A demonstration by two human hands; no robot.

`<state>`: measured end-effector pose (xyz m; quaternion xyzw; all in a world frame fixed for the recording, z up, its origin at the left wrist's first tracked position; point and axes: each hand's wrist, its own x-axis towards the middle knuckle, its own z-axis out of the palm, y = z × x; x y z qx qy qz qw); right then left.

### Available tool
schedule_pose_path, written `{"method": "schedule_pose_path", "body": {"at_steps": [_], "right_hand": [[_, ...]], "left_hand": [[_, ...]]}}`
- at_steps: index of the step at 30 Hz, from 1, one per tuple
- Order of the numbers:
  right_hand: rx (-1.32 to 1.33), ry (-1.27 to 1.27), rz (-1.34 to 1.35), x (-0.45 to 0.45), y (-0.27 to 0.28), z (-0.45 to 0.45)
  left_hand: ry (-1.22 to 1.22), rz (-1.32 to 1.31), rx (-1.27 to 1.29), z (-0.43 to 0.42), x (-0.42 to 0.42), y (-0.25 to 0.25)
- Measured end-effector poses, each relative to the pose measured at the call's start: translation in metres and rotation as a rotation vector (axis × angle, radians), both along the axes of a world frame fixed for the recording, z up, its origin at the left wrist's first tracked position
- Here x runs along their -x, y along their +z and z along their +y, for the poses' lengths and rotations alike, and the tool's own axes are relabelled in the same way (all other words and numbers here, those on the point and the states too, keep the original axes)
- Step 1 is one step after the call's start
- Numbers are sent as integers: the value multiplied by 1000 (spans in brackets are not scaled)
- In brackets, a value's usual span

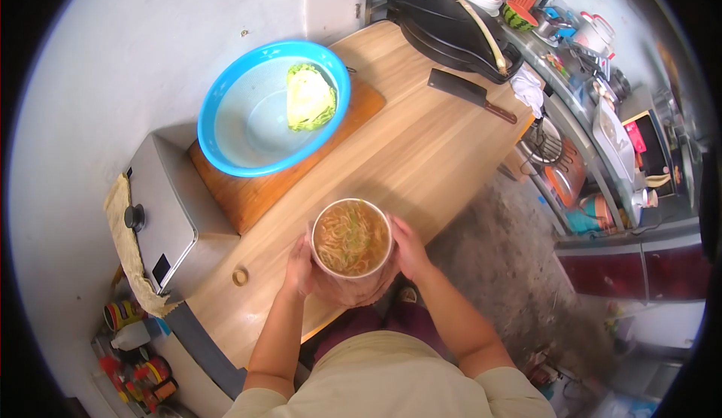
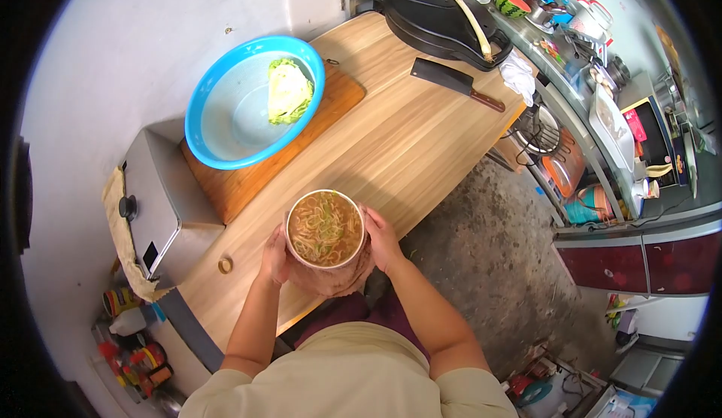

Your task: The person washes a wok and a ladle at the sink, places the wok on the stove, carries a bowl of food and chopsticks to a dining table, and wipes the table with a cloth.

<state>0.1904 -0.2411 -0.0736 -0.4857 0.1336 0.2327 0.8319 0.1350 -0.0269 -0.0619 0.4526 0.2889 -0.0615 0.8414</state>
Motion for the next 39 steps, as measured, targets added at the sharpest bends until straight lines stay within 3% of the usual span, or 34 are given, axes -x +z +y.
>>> {"method": "schedule_pose_path", "body": {"at_steps": [8,14,22,39], "right_hand": [[-113,-185,-1,3,7,-6],[-214,-184,8,0,21,-22],[-187,-279,-68,-2,62,-53],[-233,-227,-302,-59,118,-244]], "left_hand": [[-12,-38,74,-17,-10,14],[-99,-72,175,-35,-20,29],[-166,-80,205,-78,-42,59],[-298,-186,500,-260,-103,81]]}}
